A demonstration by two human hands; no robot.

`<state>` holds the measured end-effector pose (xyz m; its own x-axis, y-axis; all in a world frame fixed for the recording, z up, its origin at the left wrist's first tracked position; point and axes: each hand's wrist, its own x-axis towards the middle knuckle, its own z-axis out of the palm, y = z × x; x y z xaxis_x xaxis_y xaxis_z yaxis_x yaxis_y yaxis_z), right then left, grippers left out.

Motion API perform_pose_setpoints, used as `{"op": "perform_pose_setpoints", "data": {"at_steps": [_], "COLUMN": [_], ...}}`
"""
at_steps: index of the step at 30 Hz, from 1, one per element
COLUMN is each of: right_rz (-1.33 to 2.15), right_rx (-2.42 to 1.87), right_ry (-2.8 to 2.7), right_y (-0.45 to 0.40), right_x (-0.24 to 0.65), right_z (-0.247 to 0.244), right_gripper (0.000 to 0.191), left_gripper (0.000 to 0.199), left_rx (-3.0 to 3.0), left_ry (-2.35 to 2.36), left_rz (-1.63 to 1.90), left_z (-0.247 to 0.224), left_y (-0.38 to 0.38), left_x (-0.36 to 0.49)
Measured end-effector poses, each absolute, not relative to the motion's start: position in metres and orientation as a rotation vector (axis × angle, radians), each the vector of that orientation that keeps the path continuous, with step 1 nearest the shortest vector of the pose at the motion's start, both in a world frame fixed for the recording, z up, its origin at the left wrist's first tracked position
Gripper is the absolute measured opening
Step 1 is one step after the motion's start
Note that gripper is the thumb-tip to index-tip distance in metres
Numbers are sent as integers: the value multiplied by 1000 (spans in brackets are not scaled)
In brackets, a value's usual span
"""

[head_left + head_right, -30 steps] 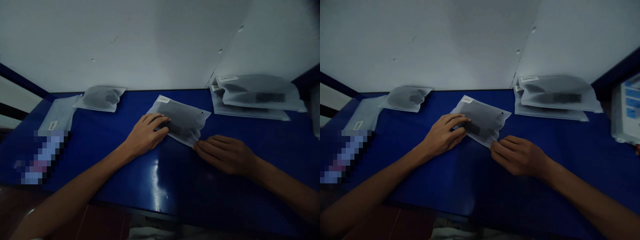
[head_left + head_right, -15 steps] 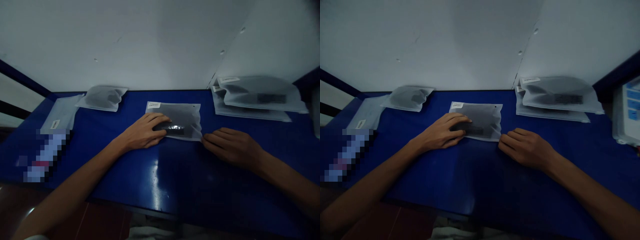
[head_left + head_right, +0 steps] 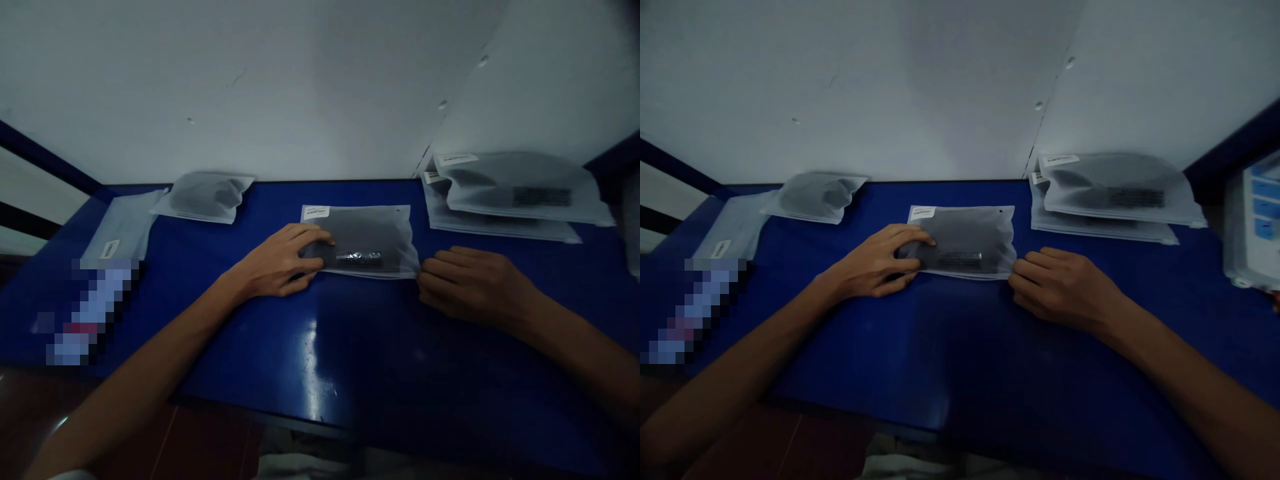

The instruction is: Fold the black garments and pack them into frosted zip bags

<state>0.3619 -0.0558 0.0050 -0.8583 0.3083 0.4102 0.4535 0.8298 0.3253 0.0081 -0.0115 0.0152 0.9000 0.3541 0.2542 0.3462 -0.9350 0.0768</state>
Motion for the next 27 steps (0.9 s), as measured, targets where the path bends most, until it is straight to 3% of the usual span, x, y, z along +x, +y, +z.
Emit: {"op": "perform_pose_setpoints", "data": {"at_steps": [16,21,27], "right_rz": [-531,-550,-566], "right_rx": [-695,-708,-739], "right_ry": [-2642,-2622,-2607], "right_y": [-57,-57,-58], "right_x": [365,365,364], "right_z": [2,0,1], "right_gripper": [25,24,18], "left_gripper": [15,26,15], "left_rx": [2998,3073,3200], "left_ry": [559,587,546], "left_rz": [387,439,511], "left_z": [14,10,8], "left_y": [-8,-11,-15], "left_x": [3,10,17]}}
